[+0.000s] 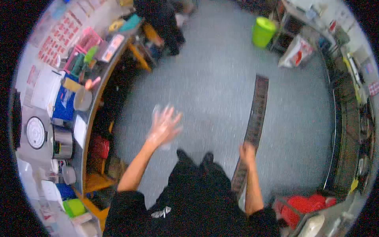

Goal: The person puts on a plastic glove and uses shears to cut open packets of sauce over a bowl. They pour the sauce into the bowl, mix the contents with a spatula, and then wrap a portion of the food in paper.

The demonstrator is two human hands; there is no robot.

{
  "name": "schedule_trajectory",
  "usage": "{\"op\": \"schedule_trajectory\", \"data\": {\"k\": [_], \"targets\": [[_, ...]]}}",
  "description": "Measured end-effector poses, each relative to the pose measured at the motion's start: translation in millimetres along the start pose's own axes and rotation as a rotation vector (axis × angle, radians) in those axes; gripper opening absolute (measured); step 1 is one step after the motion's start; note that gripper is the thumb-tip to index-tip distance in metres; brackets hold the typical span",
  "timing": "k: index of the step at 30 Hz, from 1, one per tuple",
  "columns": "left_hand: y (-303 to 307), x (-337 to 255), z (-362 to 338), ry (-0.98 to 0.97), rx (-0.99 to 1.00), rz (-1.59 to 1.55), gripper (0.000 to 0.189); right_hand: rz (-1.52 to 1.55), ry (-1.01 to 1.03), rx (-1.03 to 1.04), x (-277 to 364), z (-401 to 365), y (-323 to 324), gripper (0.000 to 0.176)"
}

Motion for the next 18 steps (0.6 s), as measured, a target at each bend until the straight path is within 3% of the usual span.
{"op": "schedule_trajectory", "data": {"k": [1,3,6,10,14,18], "targets": [[13,-27,12,-0.062,0.083,0.023,0.062,0.196,0.063,-0.147,68,21,49,0.017],[32,-64,25,-0.175,0.151,0.031,0.063,0.221,0.225,-0.265,168,43,123,0.018],[52,-92,25,-0.288,0.15,-0.027,0.063,0.173,0.405,-0.167,276,47,182,0.02],[56,-110,20,-0.366,0.188,-0.078,0.06,0.016,0.741,-0.108,316,55,177,0.022],[59,-116,15,-0.341,0.281,-0.114,0.054,-0.071,0.849,-0.051,324,59,160,0.015],[62,-118,14,-0.297,0.251,-0.057,0.052,-0.137,0.905,-0.024,327,62,148,0.013]]}}
Point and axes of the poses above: each hand's wrist, its own z-axis towards the middle knuckle, its own y-axis out of the back of the hand, x = y × z, the point moved 4 cm from there along z, towards the middle knuckle, and after that the axes turned 6 degrees about -z, right-handed, at the moved point
